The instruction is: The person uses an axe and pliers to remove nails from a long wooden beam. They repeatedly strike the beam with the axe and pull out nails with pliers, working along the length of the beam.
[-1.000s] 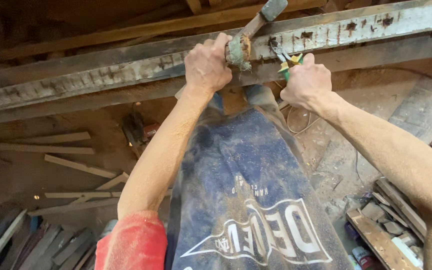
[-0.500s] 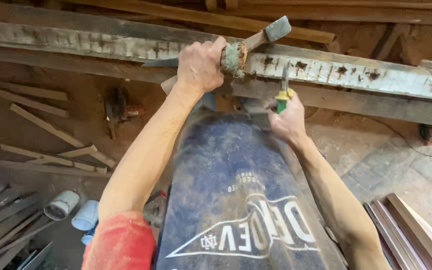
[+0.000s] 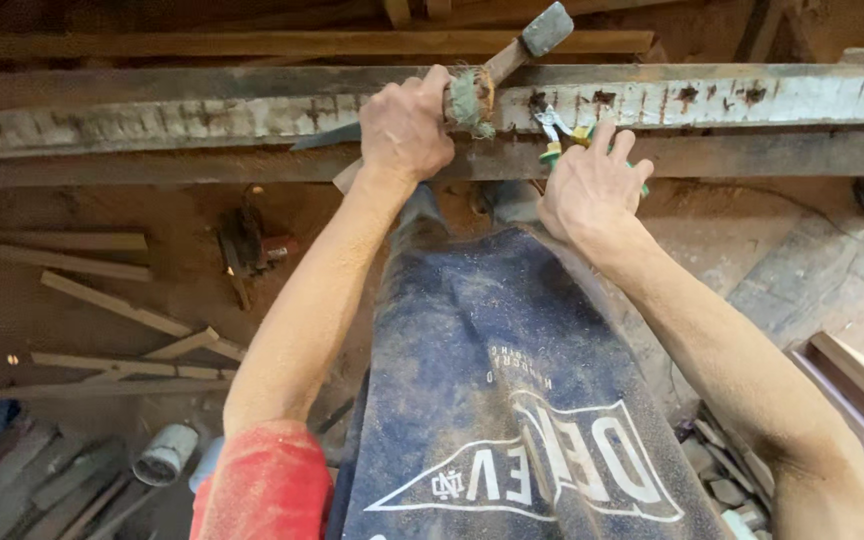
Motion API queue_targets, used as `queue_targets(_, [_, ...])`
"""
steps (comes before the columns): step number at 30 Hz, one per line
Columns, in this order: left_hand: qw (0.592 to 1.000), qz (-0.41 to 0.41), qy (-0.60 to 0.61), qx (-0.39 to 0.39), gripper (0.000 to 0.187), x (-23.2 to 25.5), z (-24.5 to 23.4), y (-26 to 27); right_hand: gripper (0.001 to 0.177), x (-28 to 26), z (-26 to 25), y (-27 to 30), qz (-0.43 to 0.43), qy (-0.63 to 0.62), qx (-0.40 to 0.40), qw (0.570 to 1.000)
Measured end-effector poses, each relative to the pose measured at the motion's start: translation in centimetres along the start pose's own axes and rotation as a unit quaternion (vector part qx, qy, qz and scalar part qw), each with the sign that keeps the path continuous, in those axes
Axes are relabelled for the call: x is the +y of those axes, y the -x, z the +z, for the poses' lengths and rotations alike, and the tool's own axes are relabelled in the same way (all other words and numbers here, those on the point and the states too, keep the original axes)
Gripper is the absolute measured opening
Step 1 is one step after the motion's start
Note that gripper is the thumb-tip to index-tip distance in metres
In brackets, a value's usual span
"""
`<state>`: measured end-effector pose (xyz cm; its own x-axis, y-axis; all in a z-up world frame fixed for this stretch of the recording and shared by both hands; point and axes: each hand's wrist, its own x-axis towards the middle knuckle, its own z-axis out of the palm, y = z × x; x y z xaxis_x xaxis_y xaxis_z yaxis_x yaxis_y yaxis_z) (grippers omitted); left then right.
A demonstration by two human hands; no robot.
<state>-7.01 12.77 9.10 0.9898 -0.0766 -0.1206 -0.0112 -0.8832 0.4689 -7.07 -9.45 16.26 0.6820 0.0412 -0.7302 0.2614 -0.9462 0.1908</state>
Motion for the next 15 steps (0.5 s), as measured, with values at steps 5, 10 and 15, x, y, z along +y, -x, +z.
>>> queue_targets(5, [1.0, 0.0, 0.007, 0.001, 0.042, 0.1, 0.0, 0.0, 0.045, -2.3, -0.3, -0.3, 0.062, -0.012, -0.06, 0.996])
queue_targets(10, [0.999, -0.002, 0.008, -0.048, 0.037, -0.1, 0.2, -0.3, 0.036, -2.4, 0.9, -1.6, 0.073, -0.054, -0.015, 0.996])
queue_targets(15, [1.0, 0.01, -0.003, -0.001, 0.045, 0.0, 0.3, -0.1, 0.053, -1.2, 1.8, -1.5, 0.056, -0.102, -0.038, 0.992])
